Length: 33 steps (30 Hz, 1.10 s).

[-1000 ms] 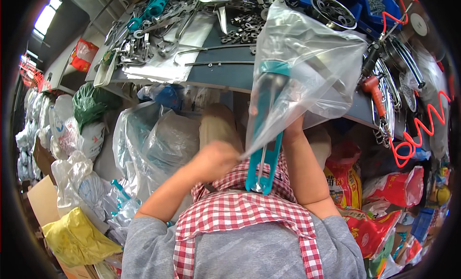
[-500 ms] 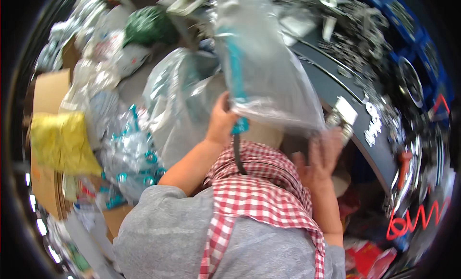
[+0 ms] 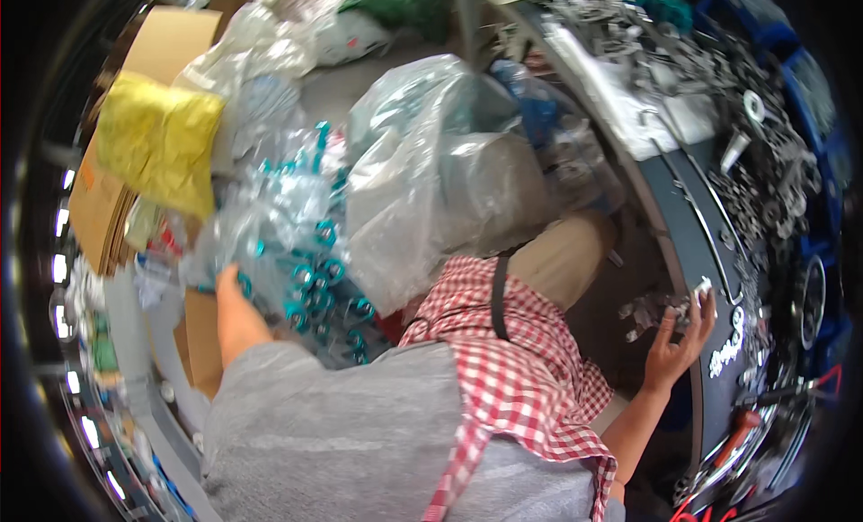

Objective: The person assembles a sealant gun and other mechanical components by hand, using an electric drill, a heat gun, pliers, and a screwdriver to manipulate washers, nuts, metal plates, and plastic bags.

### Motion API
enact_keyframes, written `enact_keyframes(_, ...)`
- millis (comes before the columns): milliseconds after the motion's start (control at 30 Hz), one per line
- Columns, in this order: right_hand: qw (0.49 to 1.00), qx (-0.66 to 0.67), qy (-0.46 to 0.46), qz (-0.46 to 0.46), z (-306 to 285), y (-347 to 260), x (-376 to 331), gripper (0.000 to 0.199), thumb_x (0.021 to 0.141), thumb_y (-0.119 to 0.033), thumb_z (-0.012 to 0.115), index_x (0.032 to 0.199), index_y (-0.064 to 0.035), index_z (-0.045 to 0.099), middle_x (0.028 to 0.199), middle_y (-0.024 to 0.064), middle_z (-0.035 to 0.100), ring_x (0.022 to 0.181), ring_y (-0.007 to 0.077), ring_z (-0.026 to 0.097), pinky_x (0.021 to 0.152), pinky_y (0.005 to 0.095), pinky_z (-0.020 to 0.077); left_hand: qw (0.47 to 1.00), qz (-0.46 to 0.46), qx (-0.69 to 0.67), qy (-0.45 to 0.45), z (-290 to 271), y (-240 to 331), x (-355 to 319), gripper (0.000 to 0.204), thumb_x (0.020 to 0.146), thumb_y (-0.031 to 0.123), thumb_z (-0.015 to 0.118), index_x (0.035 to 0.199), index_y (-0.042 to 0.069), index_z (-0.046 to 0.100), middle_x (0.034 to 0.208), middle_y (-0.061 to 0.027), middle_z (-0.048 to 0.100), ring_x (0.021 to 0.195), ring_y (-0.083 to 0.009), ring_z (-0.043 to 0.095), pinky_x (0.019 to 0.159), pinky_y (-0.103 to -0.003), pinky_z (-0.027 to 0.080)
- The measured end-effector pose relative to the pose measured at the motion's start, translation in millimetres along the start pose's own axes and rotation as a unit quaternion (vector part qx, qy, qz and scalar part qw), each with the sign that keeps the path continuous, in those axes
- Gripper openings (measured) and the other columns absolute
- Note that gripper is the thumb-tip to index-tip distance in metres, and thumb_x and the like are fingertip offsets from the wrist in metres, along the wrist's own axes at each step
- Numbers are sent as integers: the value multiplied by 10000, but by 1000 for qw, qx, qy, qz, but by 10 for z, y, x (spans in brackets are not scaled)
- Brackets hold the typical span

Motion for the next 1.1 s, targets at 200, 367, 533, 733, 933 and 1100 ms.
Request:
enact_keyframes(200,999,7,-27,38,-55,-76,118,370,727,-50,655,1085,-27,567,1245,177,460,1084,317,499,857,376,438,975,175,109,89,190,563,-97,437,766,349,535,1082,54,592,1134,-172,564,1033,-316,538,895,-404,416)
enact_keyframes(367,999,28,-25,32,-209,36,162,355,702,-59,677,1043,-34,579,1213,174,485,1017,310,538,810,357,470,937,234,156,208,-122,1623,113,381,814,304,514,1111,70,566,1180,-173,527,1054,-348,505,922,-408,392)
enact_keyframes(533,998,30,-14,59,-194,97,184,315,712,-85,671,1015,-46,593,1148,154,540,987,308,552,827,370,460,622,728,-286,23,-464,3884,-4038,345,820,183,557,1111,-3,568,1115,-155,566,1027,-238,532,891,-326,403)
enact_keyframes(733,999,-6,-8,49,-199,113,140,285,715,-110,663,987,-56,599,1094,118,569,920,278,572,787,365,464,501,775,-226,-312,542,4652,-7673,835,683,526,669,1248,-39,427,1208,-218,511,1119,-296,501,931,-341,383)
enact_keyframes(933,998,37,16,58,-208,129,98,270,703,-96,663,962,-50,603,1062,106,584,889,264,584,761,349,481,525,818,-224,-70,756,5385,-8269,533,757,517,567,1018,55,620,1027,-217,593,950,-362,560,829,-409,423)
enact_keyframes(1100,994,44,40,91,-235,190,87,254,693,-87,670,933,-46,599,1045,106,588,893,264,588,753,346,481,209,863,-451,94,-150,4815,-8176,174,729,194,694,820,47,668,851,-92,638,769,-265,595,709,-352,463)
Point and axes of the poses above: each hand's wrist, its own x-axis towards the middle knuckle, its own z-axis out of the palm, y = z × x, the point moved 1 cm from there along x, towards the middle knuckle
